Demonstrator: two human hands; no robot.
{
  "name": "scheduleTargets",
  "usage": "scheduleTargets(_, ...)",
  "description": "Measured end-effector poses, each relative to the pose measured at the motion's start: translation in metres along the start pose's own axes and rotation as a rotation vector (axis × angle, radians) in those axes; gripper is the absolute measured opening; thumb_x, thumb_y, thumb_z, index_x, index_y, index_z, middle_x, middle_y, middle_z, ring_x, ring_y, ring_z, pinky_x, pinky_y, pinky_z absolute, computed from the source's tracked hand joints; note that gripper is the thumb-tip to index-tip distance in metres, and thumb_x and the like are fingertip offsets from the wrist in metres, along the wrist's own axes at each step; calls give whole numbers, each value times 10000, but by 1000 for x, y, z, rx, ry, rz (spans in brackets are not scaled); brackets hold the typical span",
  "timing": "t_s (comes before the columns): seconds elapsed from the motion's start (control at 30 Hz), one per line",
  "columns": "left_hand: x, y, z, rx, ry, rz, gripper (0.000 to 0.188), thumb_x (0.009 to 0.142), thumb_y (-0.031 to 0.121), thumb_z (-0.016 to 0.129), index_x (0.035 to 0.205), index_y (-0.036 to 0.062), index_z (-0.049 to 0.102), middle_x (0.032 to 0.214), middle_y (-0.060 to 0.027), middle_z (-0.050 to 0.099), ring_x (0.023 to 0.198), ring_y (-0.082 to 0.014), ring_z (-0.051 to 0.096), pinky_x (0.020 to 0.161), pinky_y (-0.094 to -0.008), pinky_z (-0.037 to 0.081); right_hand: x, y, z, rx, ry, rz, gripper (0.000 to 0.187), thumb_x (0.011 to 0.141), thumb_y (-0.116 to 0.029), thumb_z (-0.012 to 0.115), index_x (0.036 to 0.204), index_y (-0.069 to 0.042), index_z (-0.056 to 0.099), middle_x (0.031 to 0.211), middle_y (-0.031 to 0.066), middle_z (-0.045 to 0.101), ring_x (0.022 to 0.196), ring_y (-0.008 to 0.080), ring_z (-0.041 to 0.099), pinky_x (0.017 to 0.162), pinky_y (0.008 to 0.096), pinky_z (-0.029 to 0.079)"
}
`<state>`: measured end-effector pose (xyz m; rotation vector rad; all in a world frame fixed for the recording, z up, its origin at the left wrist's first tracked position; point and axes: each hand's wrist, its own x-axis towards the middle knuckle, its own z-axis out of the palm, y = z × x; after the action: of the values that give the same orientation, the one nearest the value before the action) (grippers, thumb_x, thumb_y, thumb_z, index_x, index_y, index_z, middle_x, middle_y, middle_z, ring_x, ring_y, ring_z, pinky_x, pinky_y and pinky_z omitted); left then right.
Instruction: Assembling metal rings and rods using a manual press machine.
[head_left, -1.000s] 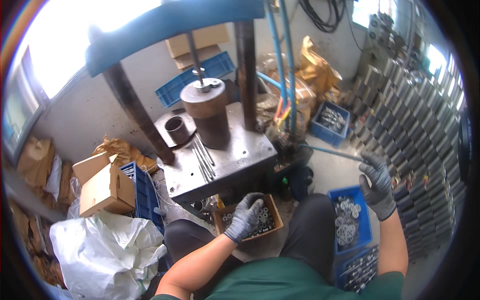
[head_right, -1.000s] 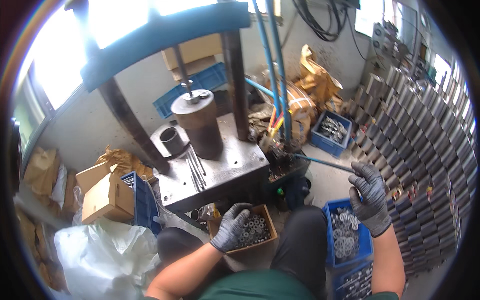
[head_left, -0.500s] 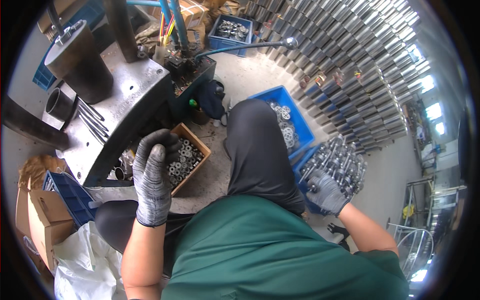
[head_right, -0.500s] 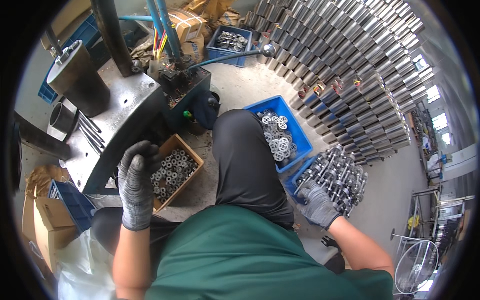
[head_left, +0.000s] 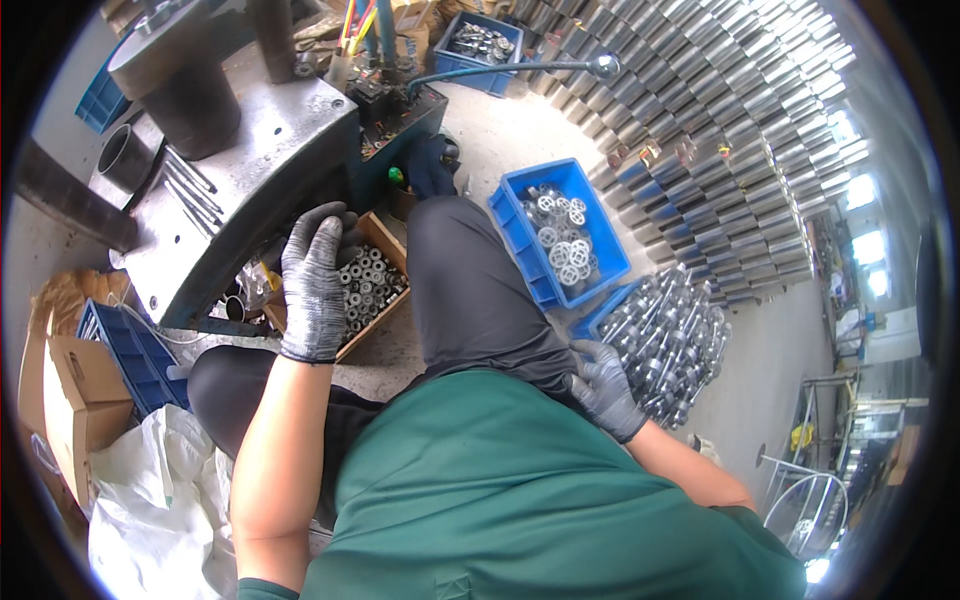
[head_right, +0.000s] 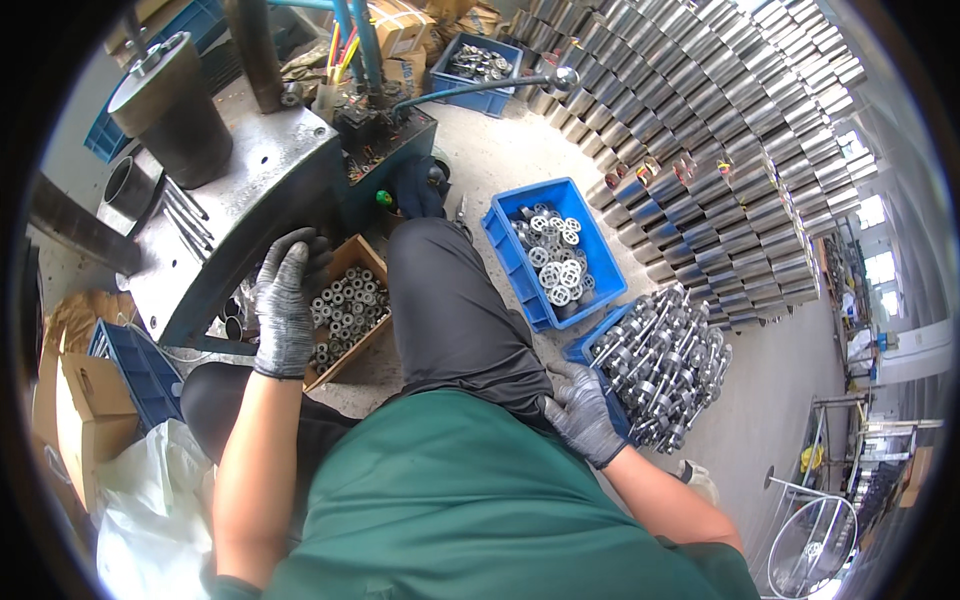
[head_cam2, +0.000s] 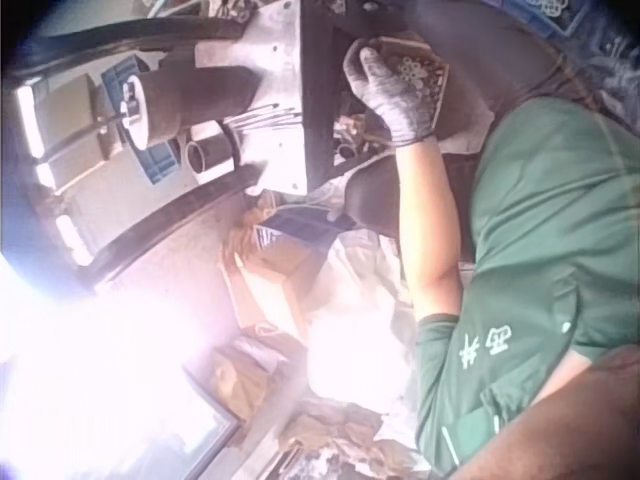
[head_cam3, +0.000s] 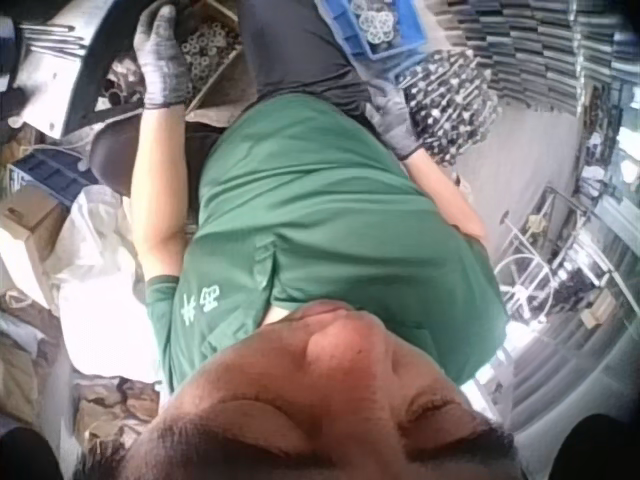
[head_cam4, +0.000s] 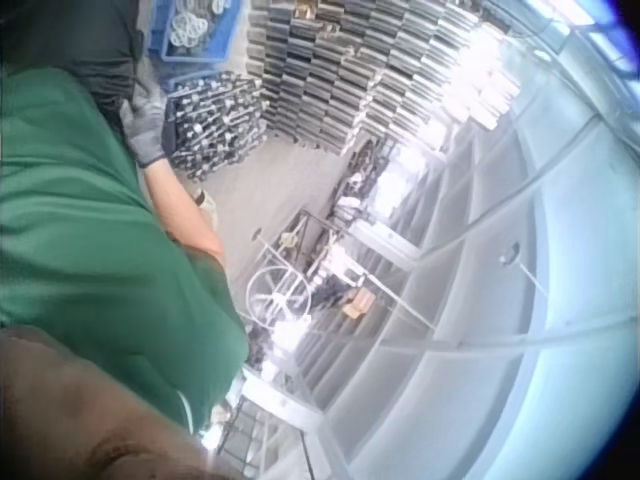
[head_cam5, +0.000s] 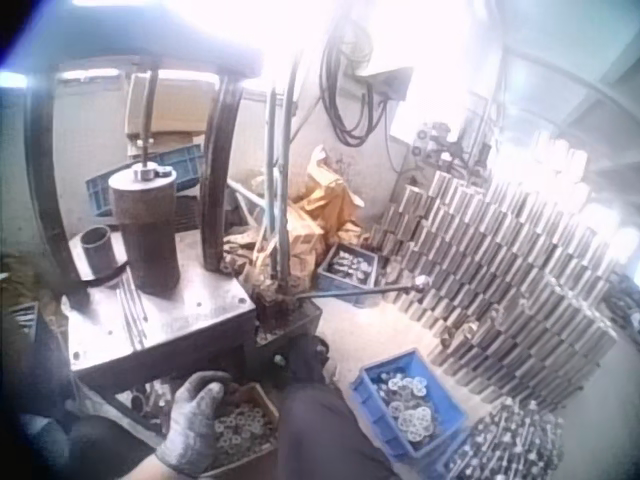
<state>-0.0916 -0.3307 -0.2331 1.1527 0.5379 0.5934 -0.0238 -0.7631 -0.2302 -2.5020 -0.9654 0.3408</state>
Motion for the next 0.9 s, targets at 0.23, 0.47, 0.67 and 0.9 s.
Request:
scheduleTargets(0.23, 16, -18, -1, 21, 80, -37, 282, 1072, 221, 606, 1295, 58, 661, 1165, -91, 732, 1022, -170, 717, 886, -307, 579, -9, 6, 8, 814, 168, 217, 632, 1088, -373, 568, 1529, 53, 414, 1507, 155, 515, 1354, 211, 514, 1136, 326, 396)
scheduleTargets(0.47, 15, -30, 14, 141, 17, -8, 267, 1071, 170, 592, 1294, 38, 657, 1164, -104, 725, 1033, -179, 702, 908, -312, 570, -2, 26, -1, -103, 304, -223, 282, 850, -92, 661, 1130, -55, 656, 1454, 214, 531, 1304, 440, 498, 1122, 527, 401)
scheduleTargets(0.67, 20, -42, 13, 163, -3, 26, 263, 1071, 152, 588, 1292, 25, 653, 1149, -104, 722, 1032, -176, 695, 918, -318, 570, -4, 21, 3, -158, 378, -230, 159, 720, -61, 701, 853, 12, 655, 1399, 210, 566, 1251, 450, 513, 1079, 534, 430)
scheduleTargets(0.9, 21, -49, 14, 199, 10, 15, 257, 1067, 146, 594, 1284, 29, 666, 1143, -97, 725, 1025, -170, 694, 914, -313, 568, 3, 17, 1, -207, 253, -97, 231, 735, -95, 656, 902, 62, 689, 1363, 233, 582, 1237, 460, 516, 1084, 562, 422)
